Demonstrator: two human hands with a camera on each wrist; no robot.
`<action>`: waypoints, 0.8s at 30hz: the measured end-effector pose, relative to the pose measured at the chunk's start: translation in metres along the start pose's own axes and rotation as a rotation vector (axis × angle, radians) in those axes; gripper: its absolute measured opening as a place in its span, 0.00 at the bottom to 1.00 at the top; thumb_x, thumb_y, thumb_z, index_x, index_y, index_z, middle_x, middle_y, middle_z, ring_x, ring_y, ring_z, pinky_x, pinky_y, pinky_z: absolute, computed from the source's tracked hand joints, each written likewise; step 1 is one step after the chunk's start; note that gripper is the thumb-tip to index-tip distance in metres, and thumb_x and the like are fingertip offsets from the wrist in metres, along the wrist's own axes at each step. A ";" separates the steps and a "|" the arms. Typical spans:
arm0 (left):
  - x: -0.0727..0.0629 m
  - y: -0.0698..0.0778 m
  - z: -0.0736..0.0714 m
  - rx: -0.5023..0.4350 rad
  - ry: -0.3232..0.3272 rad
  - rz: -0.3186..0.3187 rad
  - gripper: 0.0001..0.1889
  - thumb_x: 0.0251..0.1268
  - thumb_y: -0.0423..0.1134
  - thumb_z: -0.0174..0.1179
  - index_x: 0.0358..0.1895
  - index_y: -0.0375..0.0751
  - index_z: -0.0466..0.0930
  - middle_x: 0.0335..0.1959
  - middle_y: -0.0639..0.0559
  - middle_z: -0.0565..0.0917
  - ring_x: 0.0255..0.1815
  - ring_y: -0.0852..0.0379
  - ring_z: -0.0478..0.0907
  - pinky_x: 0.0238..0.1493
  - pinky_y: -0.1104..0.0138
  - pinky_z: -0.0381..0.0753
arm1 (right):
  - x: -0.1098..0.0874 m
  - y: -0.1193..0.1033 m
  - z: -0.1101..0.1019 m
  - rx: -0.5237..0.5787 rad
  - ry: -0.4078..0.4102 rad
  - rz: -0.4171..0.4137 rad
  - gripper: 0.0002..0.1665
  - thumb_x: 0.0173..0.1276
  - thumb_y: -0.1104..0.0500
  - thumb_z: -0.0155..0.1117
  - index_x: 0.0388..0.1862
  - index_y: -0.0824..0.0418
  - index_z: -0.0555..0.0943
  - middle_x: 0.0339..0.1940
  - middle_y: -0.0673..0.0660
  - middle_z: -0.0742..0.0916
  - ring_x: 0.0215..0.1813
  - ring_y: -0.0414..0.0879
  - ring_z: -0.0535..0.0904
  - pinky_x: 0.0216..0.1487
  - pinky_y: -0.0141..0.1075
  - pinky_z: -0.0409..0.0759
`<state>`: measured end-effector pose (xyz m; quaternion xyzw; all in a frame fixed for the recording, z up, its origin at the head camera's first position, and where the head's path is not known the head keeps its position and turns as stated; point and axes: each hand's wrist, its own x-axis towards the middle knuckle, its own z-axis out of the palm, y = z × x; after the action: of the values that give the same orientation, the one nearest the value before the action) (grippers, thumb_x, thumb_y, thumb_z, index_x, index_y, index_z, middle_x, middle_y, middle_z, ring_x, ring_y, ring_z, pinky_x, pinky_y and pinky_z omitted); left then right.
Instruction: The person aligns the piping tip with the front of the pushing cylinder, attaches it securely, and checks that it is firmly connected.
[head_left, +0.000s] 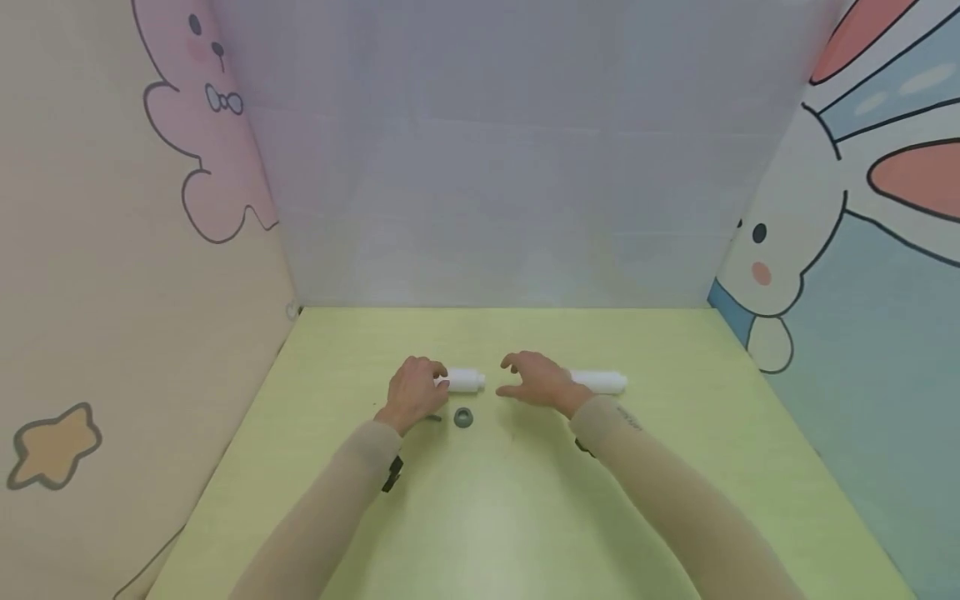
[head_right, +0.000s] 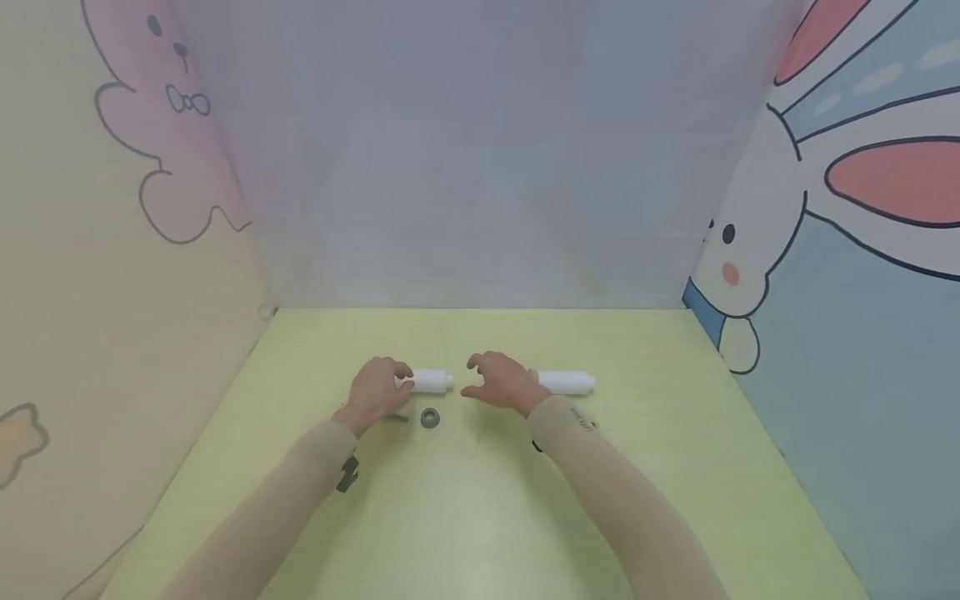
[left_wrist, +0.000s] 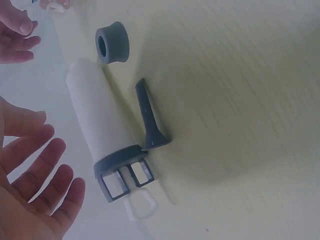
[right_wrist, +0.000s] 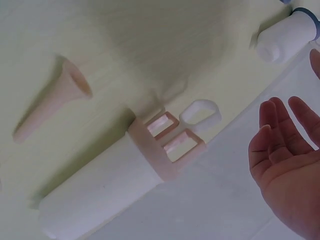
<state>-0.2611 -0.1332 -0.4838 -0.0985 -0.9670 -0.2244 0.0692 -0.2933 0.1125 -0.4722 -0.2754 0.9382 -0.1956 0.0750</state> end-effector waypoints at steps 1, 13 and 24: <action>-0.002 -0.002 0.001 0.002 -0.009 -0.013 0.09 0.59 0.39 0.60 0.39 0.43 0.87 0.34 0.50 0.81 0.38 0.51 0.74 0.32 0.60 0.74 | 0.000 -0.002 0.002 0.009 -0.010 0.004 0.31 0.62 0.46 0.67 0.58 0.62 0.76 0.50 0.60 0.82 0.51 0.52 0.77 0.54 0.49 0.70; -0.013 -0.010 0.003 0.018 -0.084 -0.072 0.10 0.54 0.36 0.63 0.41 0.40 0.87 0.40 0.47 0.81 0.38 0.51 0.77 0.30 0.60 0.76 | 0.008 -0.012 0.031 0.028 -0.048 -0.083 0.26 0.62 0.51 0.69 0.53 0.65 0.77 0.44 0.60 0.84 0.48 0.52 0.79 0.51 0.43 0.74; -0.024 -0.026 0.001 0.091 -0.226 -0.178 0.17 0.51 0.38 0.69 0.48 0.43 0.85 0.47 0.46 0.82 0.39 0.50 0.77 0.31 0.59 0.76 | 0.015 -0.031 0.050 0.040 -0.107 -0.046 0.26 0.61 0.52 0.69 0.55 0.62 0.77 0.42 0.58 0.82 0.45 0.49 0.77 0.46 0.42 0.75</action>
<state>-0.2441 -0.1599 -0.4997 -0.0338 -0.9827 -0.1732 -0.0560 -0.2779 0.0638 -0.5059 -0.3054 0.9221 -0.2012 0.1261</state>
